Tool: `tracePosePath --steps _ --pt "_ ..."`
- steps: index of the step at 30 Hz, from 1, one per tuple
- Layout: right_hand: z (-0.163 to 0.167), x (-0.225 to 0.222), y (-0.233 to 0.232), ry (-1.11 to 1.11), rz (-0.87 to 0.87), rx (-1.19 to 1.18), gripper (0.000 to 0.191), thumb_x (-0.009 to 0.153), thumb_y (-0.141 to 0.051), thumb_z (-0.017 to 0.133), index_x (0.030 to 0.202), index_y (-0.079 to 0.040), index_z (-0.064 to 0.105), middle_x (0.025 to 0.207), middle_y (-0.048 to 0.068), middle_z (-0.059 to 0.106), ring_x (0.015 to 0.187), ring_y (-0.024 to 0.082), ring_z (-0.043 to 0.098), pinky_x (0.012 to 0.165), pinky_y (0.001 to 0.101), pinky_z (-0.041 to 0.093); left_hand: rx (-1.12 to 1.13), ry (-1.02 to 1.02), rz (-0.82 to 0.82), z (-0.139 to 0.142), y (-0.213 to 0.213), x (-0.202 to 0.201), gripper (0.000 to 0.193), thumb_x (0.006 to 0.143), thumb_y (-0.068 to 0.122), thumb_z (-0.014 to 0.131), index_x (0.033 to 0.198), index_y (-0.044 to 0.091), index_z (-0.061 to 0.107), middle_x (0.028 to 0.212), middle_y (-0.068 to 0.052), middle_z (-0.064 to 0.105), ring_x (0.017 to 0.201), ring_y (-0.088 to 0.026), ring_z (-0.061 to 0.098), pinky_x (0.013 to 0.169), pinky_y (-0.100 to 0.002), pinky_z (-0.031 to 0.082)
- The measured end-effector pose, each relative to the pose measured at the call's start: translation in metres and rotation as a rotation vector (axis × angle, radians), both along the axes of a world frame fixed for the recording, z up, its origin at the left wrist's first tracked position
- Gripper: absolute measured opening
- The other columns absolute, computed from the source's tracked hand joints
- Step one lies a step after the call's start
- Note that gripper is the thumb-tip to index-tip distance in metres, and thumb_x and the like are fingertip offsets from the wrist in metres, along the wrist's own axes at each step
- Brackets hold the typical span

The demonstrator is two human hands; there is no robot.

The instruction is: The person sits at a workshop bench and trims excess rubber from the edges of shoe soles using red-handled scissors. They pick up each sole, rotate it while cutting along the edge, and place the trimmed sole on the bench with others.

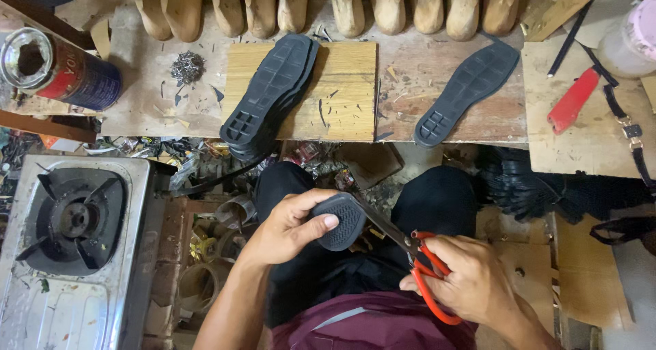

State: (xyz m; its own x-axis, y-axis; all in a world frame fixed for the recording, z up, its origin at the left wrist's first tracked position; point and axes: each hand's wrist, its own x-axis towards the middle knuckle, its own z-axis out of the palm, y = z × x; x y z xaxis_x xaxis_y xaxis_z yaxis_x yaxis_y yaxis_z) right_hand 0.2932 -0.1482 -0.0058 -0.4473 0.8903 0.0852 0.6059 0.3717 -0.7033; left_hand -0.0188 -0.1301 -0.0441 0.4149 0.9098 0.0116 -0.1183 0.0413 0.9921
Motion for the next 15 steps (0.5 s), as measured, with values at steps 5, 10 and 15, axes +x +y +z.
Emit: tracePosePath --steps 5,10,15 --pt "-0.005 0.009 -0.001 0.017 0.031 -0.032 0.048 0.058 -0.04 0.095 0.079 -0.007 0.067 0.058 0.006 0.064 0.049 0.026 0.064 0.048 0.0364 0.05 -0.004 0.014 -0.062 0.011 0.003 -0.003 0.033 0.1 0.01 0.066 0.13 -0.004 0.066 0.11 -0.012 0.078 0.099 -0.015 0.072 0.091 -0.03 0.058" --pt "-0.009 0.014 -0.002 0.036 0.059 -0.034 0.051 0.057 -0.038 0.096 0.085 -0.006 0.068 0.06 0.006 0.065 0.05 0.025 0.065 0.049 0.0357 0.05 0.036 0.037 -0.086 0.012 0.005 0.0 0.031 0.1 0.009 0.067 0.129 -0.003 0.066 0.114 -0.012 0.078 0.103 -0.017 0.074 0.094 -0.031 0.058" --pt "-0.008 0.013 -0.003 0.045 0.04 -0.11 0.056 0.056 -0.03 0.096 0.097 -0.002 0.07 0.063 0.006 0.068 0.048 0.021 0.068 0.048 0.0338 0.052 0.015 0.048 -0.102 0.013 0.005 0.0 0.031 0.099 0.008 0.068 0.128 -0.003 0.067 0.113 -0.012 0.078 0.102 -0.018 0.074 0.093 -0.032 0.058"
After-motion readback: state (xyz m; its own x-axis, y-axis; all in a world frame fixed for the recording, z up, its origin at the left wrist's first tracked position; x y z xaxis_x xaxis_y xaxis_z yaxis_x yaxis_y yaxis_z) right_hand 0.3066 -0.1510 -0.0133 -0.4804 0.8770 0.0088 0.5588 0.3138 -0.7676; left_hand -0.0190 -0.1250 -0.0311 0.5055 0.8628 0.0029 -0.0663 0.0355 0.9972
